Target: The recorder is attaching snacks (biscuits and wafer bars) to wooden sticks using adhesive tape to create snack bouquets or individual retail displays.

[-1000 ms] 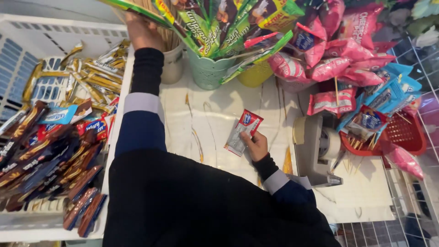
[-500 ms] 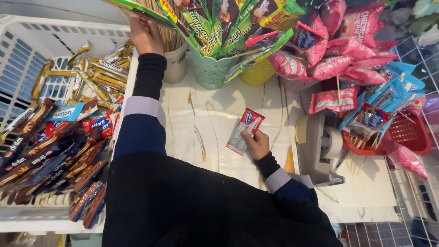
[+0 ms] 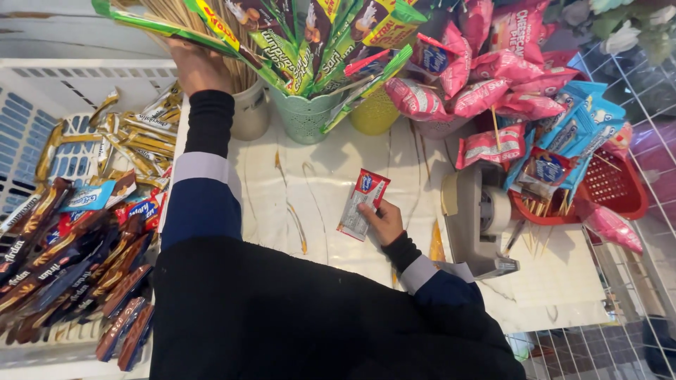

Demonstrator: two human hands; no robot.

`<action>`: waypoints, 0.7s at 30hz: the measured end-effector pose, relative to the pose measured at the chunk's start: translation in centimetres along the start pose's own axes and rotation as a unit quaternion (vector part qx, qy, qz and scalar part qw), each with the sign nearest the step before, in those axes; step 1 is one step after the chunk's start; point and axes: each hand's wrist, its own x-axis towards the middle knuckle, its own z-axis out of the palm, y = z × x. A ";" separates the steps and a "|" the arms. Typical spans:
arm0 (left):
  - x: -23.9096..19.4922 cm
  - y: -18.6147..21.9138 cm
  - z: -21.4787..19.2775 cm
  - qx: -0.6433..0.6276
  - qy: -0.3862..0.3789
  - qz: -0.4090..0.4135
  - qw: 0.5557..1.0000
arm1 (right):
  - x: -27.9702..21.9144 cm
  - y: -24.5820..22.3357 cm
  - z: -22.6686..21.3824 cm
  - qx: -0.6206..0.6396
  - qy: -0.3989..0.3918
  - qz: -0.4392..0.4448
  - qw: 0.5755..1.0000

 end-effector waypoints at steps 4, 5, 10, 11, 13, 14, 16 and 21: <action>0.1 1.4 -1.1 0.101 -0.039 0.011 0.994 | 0.0 -0.1 0.1 -0.010 -0.006 0.007 1.000; 0.1 1.0 -0.9 0.101 -0.039 0.010 0.994 | 0.0 -0.1 0.2 -0.010 -0.006 0.007 1.000; -0.3 1.3 -1.8 0.083 -0.033 0.073 0.993 | 0.1 0.2 0.2 -0.012 -0.006 -0.005 1.000; -0.3 1.4 -2.3 0.084 -0.031 0.071 0.994 | 0.1 0.2 0.2 -0.014 -0.008 -0.006 1.000; -0.3 1.6 -2.9 0.088 0.033 0.135 0.986 | 0.1 0.3 0.1 0.002 -0.010 -0.006 1.000; 0.9 0.3 -1.4 0.086 0.032 0.135 0.987 | 0.0 0.3 0.1 0.001 -0.008 -0.006 1.000; 3.3 -2.4 1.6 -0.711 0.122 -0.066 0.689 | 0.0 0.2 0.2 0.014 -0.009 -0.006 1.000; 6.0 -2.6 -6.0 -0.430 0.324 0.033 0.842 | -0.1 0.0 0.1 -0.012 -0.007 -0.001 1.000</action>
